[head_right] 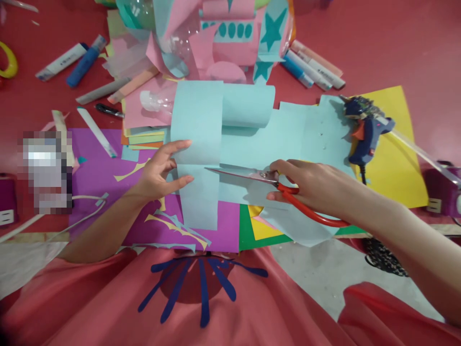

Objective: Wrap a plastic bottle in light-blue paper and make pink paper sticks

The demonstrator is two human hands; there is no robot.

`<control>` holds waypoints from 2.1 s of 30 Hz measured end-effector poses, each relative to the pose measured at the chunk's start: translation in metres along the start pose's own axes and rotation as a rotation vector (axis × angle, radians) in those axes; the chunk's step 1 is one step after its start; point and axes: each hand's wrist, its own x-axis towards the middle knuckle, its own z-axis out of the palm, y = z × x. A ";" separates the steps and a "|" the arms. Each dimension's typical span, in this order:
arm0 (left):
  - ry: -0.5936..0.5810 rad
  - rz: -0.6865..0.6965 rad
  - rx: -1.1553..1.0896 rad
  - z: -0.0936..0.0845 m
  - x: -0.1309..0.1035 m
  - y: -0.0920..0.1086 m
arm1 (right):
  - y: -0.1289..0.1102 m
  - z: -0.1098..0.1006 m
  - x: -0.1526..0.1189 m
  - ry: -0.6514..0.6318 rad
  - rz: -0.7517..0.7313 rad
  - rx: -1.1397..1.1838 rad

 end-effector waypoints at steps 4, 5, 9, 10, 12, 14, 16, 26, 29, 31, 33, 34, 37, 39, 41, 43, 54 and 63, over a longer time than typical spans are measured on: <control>-0.015 0.011 0.004 0.000 -0.001 0.002 | -0.003 -0.004 0.003 -0.007 -0.028 0.007; -0.016 0.012 0.003 0.000 -0.001 0.003 | -0.003 -0.004 0.003 -0.002 -0.041 0.015; -0.009 0.013 0.000 0.000 -0.001 0.006 | -0.001 -0.002 0.004 0.013 -0.074 0.032; -0.006 0.010 0.002 0.000 -0.001 0.007 | 0.000 -0.001 0.004 0.015 -0.081 0.036; -0.003 0.004 0.007 0.000 -0.001 0.007 | 0.001 0.000 0.004 0.021 -0.095 0.040; -0.003 0.002 0.010 0.000 -0.001 0.007 | 0.001 0.000 0.004 0.026 -0.105 0.041; -0.001 0.008 0.006 0.000 -0.001 0.007 | 0.001 0.000 0.005 0.029 -0.104 0.042; -0.018 0.005 0.000 -0.001 -0.001 0.008 | 0.001 -0.002 0.006 -0.011 -0.092 0.002; -0.019 0.012 0.004 -0.001 0.000 0.007 | 0.000 -0.003 0.005 -0.023 -0.085 -0.015; -0.020 0.014 0.005 -0.002 -0.001 0.008 | 0.001 -0.004 0.005 -0.027 -0.086 -0.027; -0.023 0.014 0.006 -0.002 -0.001 0.008 | 0.001 -0.005 0.005 -0.024 -0.076 -0.055; -0.024 0.012 0.006 -0.002 -0.001 0.008 | 0.001 -0.005 0.005 -0.026 -0.067 -0.068; -0.024 0.006 0.000 -0.002 -0.001 0.008 | 0.000 -0.006 0.004 -0.036 -0.030 -0.087; -0.031 0.002 -0.006 -0.002 -0.001 0.008 | -0.001 -0.007 0.004 -0.046 -0.035 -0.071; -0.041 -0.005 -0.012 -0.001 -0.001 0.008 | -0.004 -0.008 0.005 -0.048 -0.050 -0.053; -0.046 -0.011 -0.014 -0.001 -0.001 0.009 | -0.007 -0.009 0.007 -0.044 -0.065 -0.041; -0.057 -0.063 -0.018 0.000 -0.001 0.011 | -0.013 -0.006 0.017 -0.044 -0.123 -0.011; -0.037 -0.046 -0.003 0.000 0.000 0.011 | -0.012 -0.008 0.018 -0.031 -0.134 -0.007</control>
